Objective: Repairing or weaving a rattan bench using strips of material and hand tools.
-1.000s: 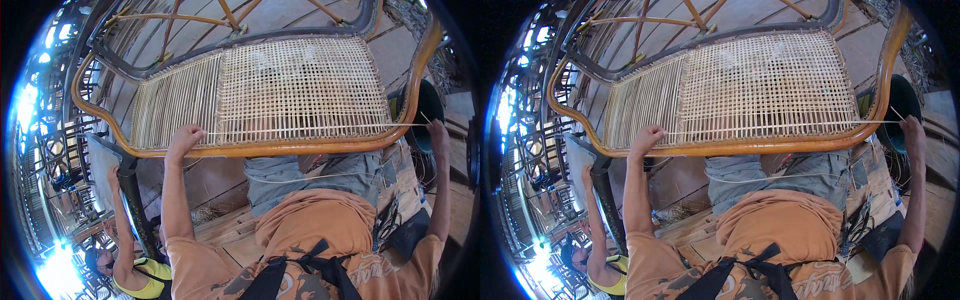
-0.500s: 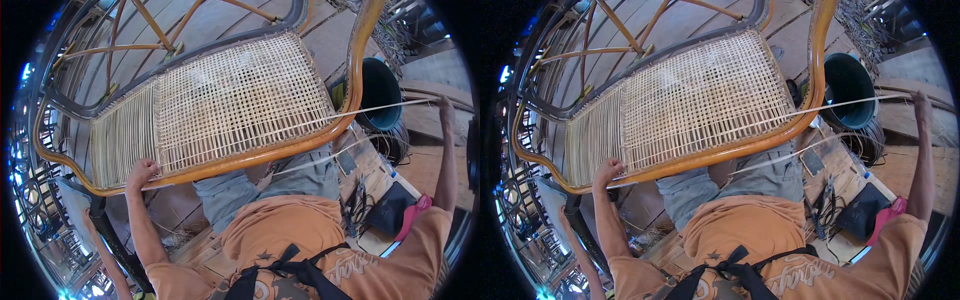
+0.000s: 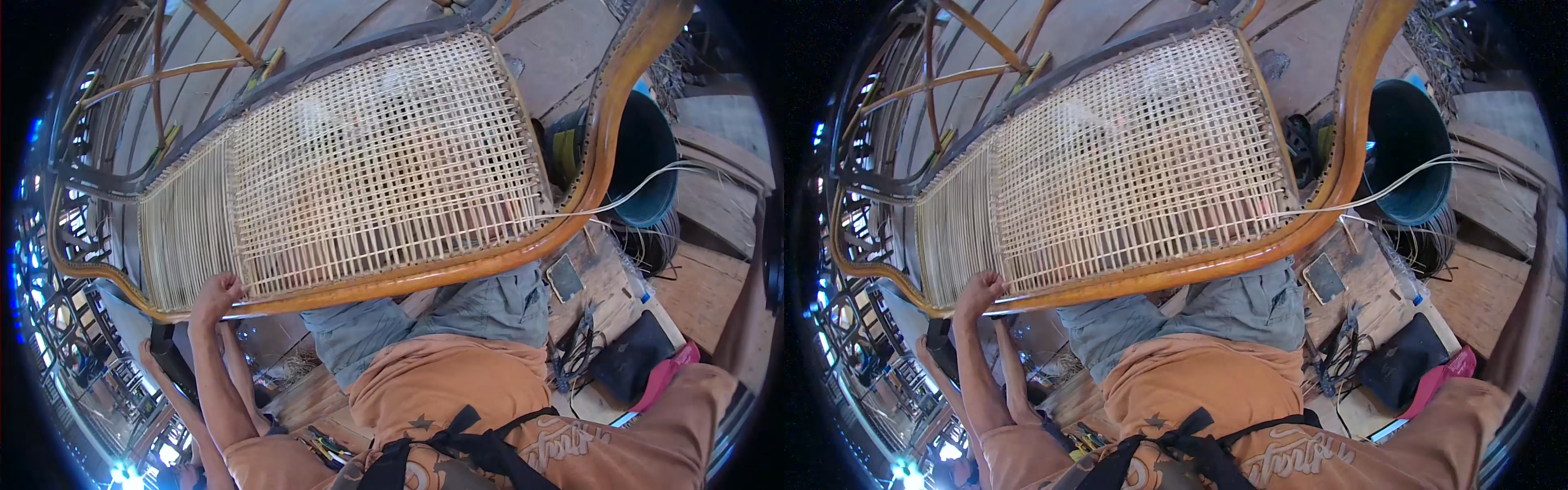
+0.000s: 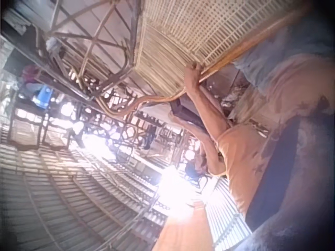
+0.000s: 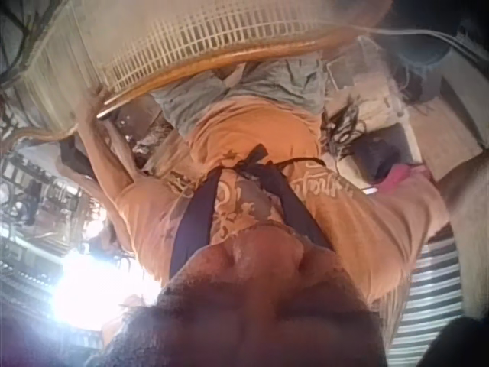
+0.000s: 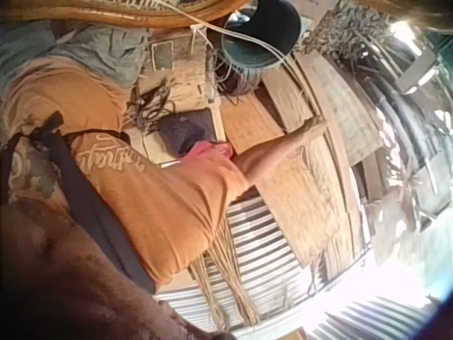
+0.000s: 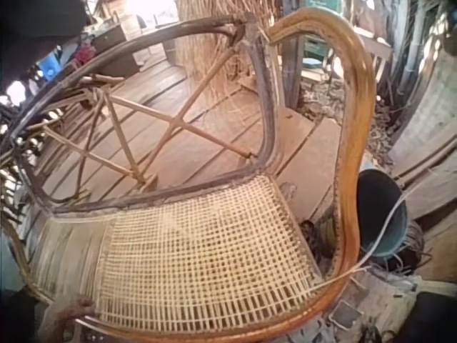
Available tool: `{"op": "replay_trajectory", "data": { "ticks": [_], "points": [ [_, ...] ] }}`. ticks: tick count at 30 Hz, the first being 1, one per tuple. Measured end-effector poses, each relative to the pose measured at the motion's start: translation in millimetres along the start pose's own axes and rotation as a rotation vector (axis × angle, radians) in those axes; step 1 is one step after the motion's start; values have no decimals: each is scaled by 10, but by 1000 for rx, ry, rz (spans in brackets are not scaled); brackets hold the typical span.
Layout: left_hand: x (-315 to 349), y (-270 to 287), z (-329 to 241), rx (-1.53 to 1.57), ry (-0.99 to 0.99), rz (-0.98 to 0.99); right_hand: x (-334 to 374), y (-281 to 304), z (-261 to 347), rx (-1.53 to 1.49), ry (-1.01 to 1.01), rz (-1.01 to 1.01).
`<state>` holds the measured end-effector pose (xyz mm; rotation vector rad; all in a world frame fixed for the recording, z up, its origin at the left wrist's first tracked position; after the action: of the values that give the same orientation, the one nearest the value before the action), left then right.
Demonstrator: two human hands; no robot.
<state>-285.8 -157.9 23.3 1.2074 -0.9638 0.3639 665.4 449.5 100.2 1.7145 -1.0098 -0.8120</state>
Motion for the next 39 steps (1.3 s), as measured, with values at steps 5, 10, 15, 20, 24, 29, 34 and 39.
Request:
{"op": "replay_trajectory", "data": {
  "ticks": [5,10,15,20,24,29,34,39],
  "points": [
    [15,-41,26,47,17,-23,315,474,2804,-1349,-44,-6],
    [62,-71,85,4,5,-187,795,935,4720,-825,146,106],
    [49,-97,229,-15,-85,-306,739,991,4648,-907,174,241],
    [-25,-100,326,147,-108,-148,675,962,4598,-878,329,397],
    [45,-71,259,78,-76,-132,577,936,4457,-827,373,321],
    [156,-81,97,-39,-40,-174,518,726,4087,-842,261,199],
    [412,0,-204,-270,-127,-425,452,818,3613,-939,140,35],
    [922,-377,-1606,342,-631,-523,641,1584,2980,-782,-405,-390]
  ]
}}
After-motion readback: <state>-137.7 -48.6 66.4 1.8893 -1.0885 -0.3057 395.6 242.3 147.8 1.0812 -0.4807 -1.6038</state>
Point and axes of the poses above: each hand's wrist, its own x-axis away from the middle knuckle, its own y-axis out of the back of the hand, z = x × y, the point moved 3 cm from there along -x, towards the middle knuckle, and after that the axes turned 12 degrees about y, right-handed, at the moved point
